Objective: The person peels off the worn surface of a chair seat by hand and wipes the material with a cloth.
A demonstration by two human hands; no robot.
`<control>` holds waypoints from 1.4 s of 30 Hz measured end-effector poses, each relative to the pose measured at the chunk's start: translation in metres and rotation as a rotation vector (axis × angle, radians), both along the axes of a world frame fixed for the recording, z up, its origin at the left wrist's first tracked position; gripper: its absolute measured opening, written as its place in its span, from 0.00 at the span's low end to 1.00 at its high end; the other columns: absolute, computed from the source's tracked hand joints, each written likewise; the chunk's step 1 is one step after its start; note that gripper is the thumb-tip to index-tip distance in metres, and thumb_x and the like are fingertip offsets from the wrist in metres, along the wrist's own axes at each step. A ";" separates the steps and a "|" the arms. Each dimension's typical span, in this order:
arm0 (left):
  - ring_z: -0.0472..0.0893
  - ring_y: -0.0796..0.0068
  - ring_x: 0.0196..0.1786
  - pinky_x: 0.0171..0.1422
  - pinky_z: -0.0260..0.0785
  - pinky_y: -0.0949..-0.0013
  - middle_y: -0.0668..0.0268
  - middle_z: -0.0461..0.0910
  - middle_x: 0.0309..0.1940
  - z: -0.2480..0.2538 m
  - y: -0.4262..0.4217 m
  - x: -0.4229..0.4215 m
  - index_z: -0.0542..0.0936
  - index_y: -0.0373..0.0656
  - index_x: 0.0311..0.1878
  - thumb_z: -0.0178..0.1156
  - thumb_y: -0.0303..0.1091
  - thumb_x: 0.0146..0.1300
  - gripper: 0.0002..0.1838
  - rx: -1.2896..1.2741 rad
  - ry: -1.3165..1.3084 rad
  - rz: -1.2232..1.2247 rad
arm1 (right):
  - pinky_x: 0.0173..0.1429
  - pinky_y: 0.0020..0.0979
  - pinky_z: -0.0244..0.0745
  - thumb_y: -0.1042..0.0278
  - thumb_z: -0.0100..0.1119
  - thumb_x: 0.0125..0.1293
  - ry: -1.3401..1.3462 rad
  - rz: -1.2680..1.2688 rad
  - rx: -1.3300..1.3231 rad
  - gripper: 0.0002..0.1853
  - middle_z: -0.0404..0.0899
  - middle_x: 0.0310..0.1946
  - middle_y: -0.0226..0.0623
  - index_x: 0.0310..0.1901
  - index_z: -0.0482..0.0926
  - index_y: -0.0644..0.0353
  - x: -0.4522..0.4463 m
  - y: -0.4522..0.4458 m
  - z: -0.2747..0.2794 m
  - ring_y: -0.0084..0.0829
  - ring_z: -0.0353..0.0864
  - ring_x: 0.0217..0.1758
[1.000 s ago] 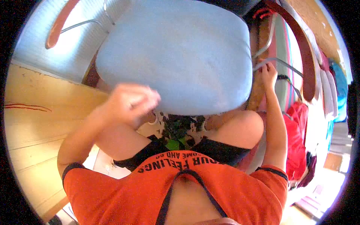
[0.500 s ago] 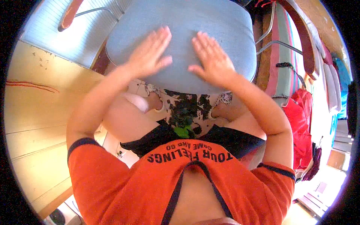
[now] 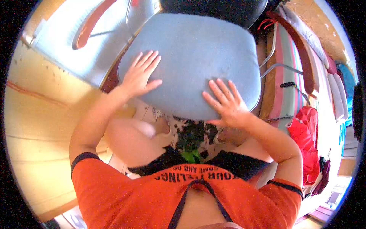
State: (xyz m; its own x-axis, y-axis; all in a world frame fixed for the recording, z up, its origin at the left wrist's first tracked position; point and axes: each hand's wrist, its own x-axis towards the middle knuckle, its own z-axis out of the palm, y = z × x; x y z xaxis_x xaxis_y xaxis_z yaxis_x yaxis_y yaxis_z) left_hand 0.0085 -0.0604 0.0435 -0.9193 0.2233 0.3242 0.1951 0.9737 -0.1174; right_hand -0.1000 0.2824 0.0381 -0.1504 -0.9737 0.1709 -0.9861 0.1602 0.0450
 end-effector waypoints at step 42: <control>0.45 0.61 0.76 0.72 0.46 0.40 0.65 0.43 0.75 0.001 0.003 -0.177 0.51 0.49 0.73 0.49 0.56 0.65 0.38 -0.013 -0.333 0.415 | 0.76 0.36 0.47 0.60 0.62 0.54 -0.210 -0.589 -0.239 0.47 0.43 0.73 0.49 0.72 0.45 0.56 -0.340 -0.004 -0.118 0.47 0.43 0.75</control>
